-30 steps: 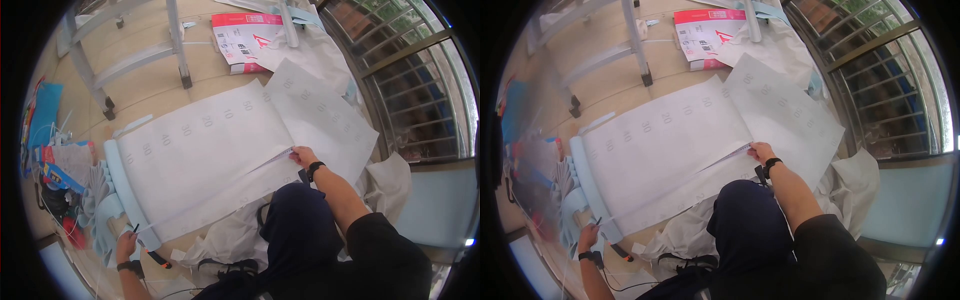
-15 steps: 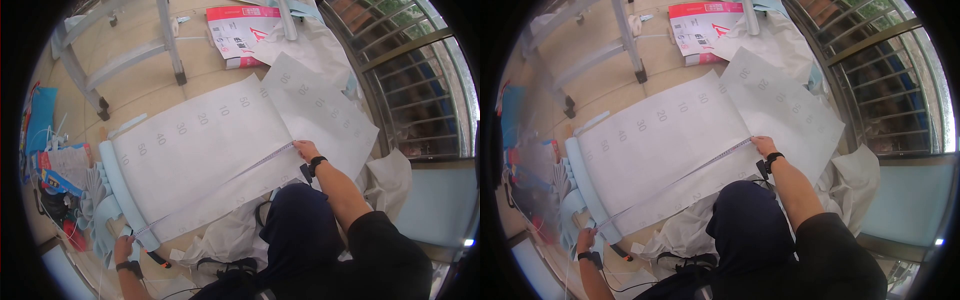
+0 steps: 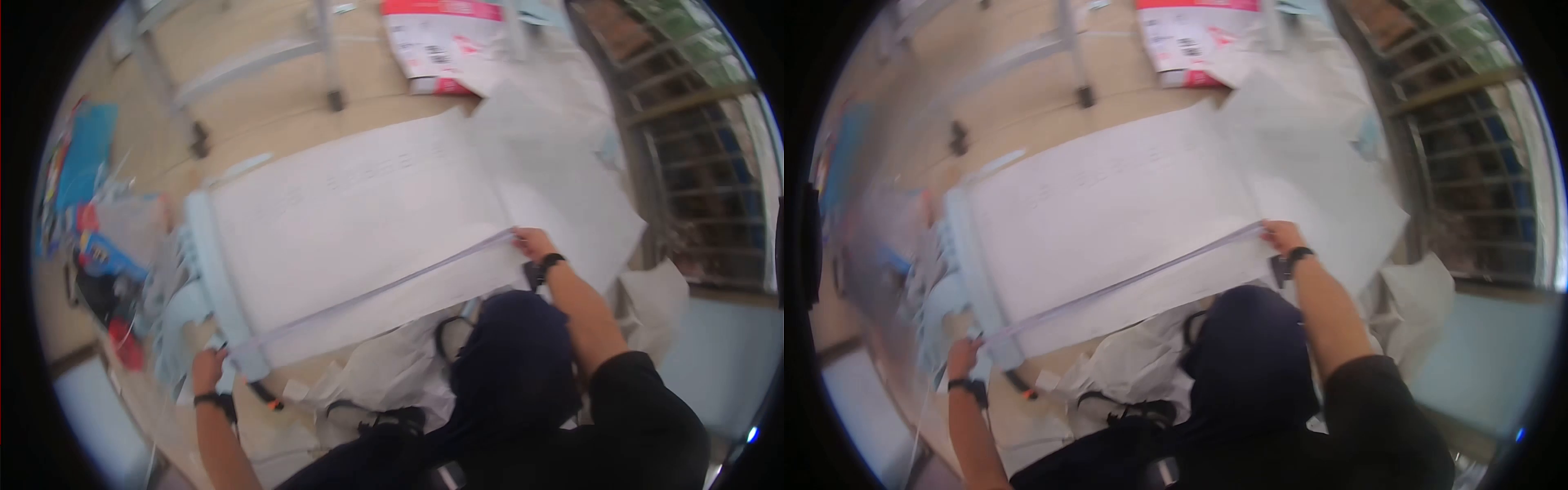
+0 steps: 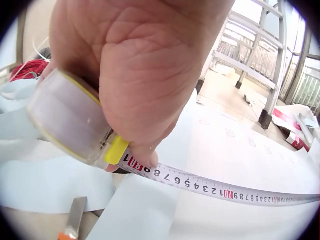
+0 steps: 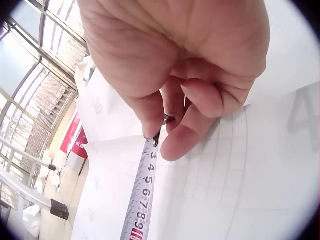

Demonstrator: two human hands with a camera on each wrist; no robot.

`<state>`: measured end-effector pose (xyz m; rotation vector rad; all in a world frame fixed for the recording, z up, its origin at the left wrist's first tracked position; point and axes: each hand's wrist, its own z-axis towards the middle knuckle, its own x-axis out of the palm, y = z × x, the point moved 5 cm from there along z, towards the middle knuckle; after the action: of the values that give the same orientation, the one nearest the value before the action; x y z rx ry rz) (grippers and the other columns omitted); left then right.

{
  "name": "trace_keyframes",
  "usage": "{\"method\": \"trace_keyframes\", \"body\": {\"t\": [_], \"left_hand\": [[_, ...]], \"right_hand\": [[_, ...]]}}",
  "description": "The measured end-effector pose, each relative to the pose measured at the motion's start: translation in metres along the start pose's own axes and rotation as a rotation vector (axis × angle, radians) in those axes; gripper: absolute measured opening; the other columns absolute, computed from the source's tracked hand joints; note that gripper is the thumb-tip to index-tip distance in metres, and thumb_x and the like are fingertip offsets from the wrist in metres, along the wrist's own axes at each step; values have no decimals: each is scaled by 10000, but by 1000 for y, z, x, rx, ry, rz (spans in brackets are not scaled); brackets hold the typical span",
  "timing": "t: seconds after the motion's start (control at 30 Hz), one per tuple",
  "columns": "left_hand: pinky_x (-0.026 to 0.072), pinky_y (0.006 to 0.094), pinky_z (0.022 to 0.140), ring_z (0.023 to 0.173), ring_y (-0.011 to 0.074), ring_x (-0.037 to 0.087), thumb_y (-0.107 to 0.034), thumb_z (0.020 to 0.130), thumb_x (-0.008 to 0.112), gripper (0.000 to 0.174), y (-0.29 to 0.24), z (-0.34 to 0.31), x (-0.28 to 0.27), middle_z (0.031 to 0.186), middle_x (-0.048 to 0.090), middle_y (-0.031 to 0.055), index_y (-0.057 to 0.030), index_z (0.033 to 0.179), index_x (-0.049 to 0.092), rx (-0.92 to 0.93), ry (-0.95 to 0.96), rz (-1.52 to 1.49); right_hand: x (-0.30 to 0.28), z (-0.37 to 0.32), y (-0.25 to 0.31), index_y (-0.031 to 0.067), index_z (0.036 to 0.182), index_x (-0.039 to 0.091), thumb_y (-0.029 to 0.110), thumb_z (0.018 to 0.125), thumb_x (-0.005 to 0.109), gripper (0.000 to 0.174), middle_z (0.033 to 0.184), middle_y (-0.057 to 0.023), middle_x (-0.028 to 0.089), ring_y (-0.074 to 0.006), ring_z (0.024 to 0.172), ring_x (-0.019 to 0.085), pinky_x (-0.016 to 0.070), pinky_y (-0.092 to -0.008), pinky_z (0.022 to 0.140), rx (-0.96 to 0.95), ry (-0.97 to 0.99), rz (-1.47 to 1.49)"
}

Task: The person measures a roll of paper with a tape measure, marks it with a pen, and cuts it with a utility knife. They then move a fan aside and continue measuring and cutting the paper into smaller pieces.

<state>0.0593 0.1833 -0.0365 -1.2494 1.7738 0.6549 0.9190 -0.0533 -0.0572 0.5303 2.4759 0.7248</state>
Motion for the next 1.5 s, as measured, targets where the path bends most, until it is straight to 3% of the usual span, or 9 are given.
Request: {"method": "trace_keyframes", "body": {"t": [0.03, 0.2, 0.57, 0.93, 1.33, 1.37, 1.43, 1.47, 1.5], "left_hand": [[479, 525, 635, 738, 420, 637, -441, 912, 583, 429, 11, -3, 14, 771, 658, 215, -48, 777, 687, 144, -47, 100], [518, 504, 763, 841, 402, 655, -455, 912, 539, 426, -2, -17, -21, 851, 684, 190, -64, 840, 693, -277, 11, -7], [476, 542, 908, 1164, 386, 534, -538, 878, 582, 455, -28, -17, -13, 1196, 608, 134, -169, 1105, 721, -548, 151, 26], [507, 530, 875, 1130, 384, 553, -518, 884, 588, 434, -25, -16, -12, 1140, 618, 144, -155, 1074, 732, -509, 103, 44], [526, 507, 838, 1082, 381, 579, -508, 884, 587, 423, -24, -18, -12, 1101, 629, 145, -148, 1056, 727, -473, 53, 85], [538, 484, 811, 1031, 365, 610, -509, 889, 581, 410, -23, -16, -7, 1055, 646, 139, -159, 1042, 729, -441, 19, 154], [547, 441, 736, 870, 314, 656, -440, 924, 561, 301, 3, -12, 31, 914, 667, 100, -213, 1017, 735, -288, -63, 269], [537, 422, 685, 762, 274, 658, -334, 939, 560, 199, 17, -11, 55, 810, 656, 63, -252, 983, 735, -170, -127, 329], [548, 448, 705, 846, 300, 680, -464, 908, 582, 358, 13, -13, 47, 892, 694, 100, -128, 915, 705, -223, -82, 217]], "right_hand": [[-6, 14, -11, 45, 1054, 682, 265, 922, 658, 258, 840, -12, 614, -108, 765, 628, 369, -205, 486, -57, -40, -19], [-15, 45, -24, -5, 1111, 599, 281, 918, 674, 352, 946, -52, 581, -171, 815, 636, 344, -204, 421, 25, 3, 98], [-19, 54, -31, 13, 1107, 622, 229, 947, 641, 270, 942, -45, 606, -161, 769, 611, 362, -203, 464, 16, 21, 84], [-25, 67, -40, 76, 967, 634, 239, 955, 640, 163, 762, 0, 593, -102, 605, 569, 386, -187, 424, 44, -39, 148], [-28, 73, -44, 28, 1008, 628, 227, 965, 624, 203, 881, -44, 603, -131, 703, 581, 425, -195, 491, 69, 26, 218], [-36, 107, -63, 37, 1017, 639, 188, 949, 613, 168, 813, -73, 612, -170, 683, 603, 470, -259, 507, -218, 66, 10], [-5, 35, -11, 53, 956, 651, 137, 905, 593, 114, 681, -136, 596, -243, 629, 611, 508, -397, 554, -989, -90, -1287], [-8, 41, -14, 74, 872, 639, 196, 922, 587, 142, 621, -104, 578, -229, 566, 576, 477, -388, 523, -477, 1, -894], [2, 30, -8, 84, 798, 617, 220, 933, 580, 195, 574, -59, 551, -185, 513, 525, 439, -353, 486, -794, -115, -1196]]}}
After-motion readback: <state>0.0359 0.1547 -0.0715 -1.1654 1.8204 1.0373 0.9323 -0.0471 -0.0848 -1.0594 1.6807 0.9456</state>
